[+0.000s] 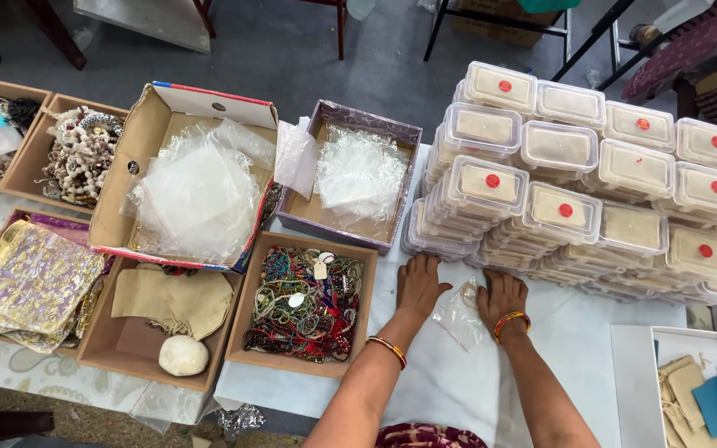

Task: The person places necklaces into small beige drawstring bags, then puts the bags into clear plastic containers. The person repeats this process for multiple necklaces, stacking the filled containers on the table.

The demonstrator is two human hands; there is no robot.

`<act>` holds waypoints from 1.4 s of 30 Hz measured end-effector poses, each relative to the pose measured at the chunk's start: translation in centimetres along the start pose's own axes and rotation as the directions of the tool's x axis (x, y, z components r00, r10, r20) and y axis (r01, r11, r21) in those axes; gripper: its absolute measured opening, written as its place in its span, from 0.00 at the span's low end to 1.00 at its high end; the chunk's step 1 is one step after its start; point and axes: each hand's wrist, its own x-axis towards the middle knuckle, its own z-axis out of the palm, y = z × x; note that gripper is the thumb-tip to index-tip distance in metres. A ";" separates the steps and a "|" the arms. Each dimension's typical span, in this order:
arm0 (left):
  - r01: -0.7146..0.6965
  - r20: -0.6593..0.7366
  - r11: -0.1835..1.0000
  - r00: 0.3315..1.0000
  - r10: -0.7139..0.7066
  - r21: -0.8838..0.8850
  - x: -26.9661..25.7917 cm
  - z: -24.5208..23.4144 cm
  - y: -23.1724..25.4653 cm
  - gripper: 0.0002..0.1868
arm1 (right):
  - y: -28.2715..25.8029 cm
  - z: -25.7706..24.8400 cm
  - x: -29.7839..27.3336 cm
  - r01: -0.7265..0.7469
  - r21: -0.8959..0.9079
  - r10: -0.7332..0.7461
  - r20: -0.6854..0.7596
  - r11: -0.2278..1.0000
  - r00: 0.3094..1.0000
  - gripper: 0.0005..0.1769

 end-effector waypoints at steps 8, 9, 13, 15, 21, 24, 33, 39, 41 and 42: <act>0.028 0.045 0.999 0.999 -0.029 0.015 0.8 -0.9 0.5 0.40 | 0.2 0.2 0.1 -0.027 -0.057 0.031 0.082 0.998 0.996 0.31; 0.038 0.047 0.999 0.998 -0.038 0.013 0.7 -0.9 0.6 0.40 | 0.2 0.2 0.0 -0.036 -0.074 0.044 0.104 0.997 0.994 0.31; 0.045 0.069 0.999 0.997 -0.044 -0.011 0.7 -1.1 0.6 0.40 | 0.0 0.1 0.2 -0.064 -0.104 0.080 0.161 0.992 0.984 0.33; 0.054 0.080 0.999 0.995 -0.053 -0.006 0.6 -1.1 0.7 0.39 | 0.0 0.0 0.3 -0.066 -0.137 0.090 0.183 0.988 0.979 0.35; 0.077 0.079 0.997 0.994 -0.076 -0.006 0.8 -0.6 0.6 0.40 | -0.3 -0.3 0.3 -0.081 -0.131 0.106 0.196 0.988 0.975 0.35; 0.077 0.071 0.997 0.995 -0.076 -0.009 0.7 -0.3 0.5 0.40 | -0.4 -0.5 0.4 -0.060 -0.134 0.085 0.191 0.989 0.978 0.38; 0.090 -0.044 0.996 0.995 -0.091 -0.017 0.3 -1.1 1.5 0.37 | 0.8 -1.3 -0.6 -0.010 0.213 0.018 -0.036 0.977 0.999 0.25; -0.067 -0.267 0.986 0.963 0.024 -0.151 -2.8 -0.6 4.3 0.15 | 5.0 -2.8 -3.6 -0.241 0.113 0.254 -0.117 0.964 0.960 0.17; -0.118 -0.244 0.981 0.967 0.079 -0.151 -4.1 0.5 5.6 0.15 | 6.4 -2.9 -3.6 -0.218 0.101 0.229 -0.119 0.971 0.966 0.21; -0.164 -0.222 0.975 0.967 0.128 -0.151 -4.8 0.9 6.2 0.15 | 7.0 -2.9 -3.4 -0.189 0.090 0.199 -0.117 0.978 0.973 0.26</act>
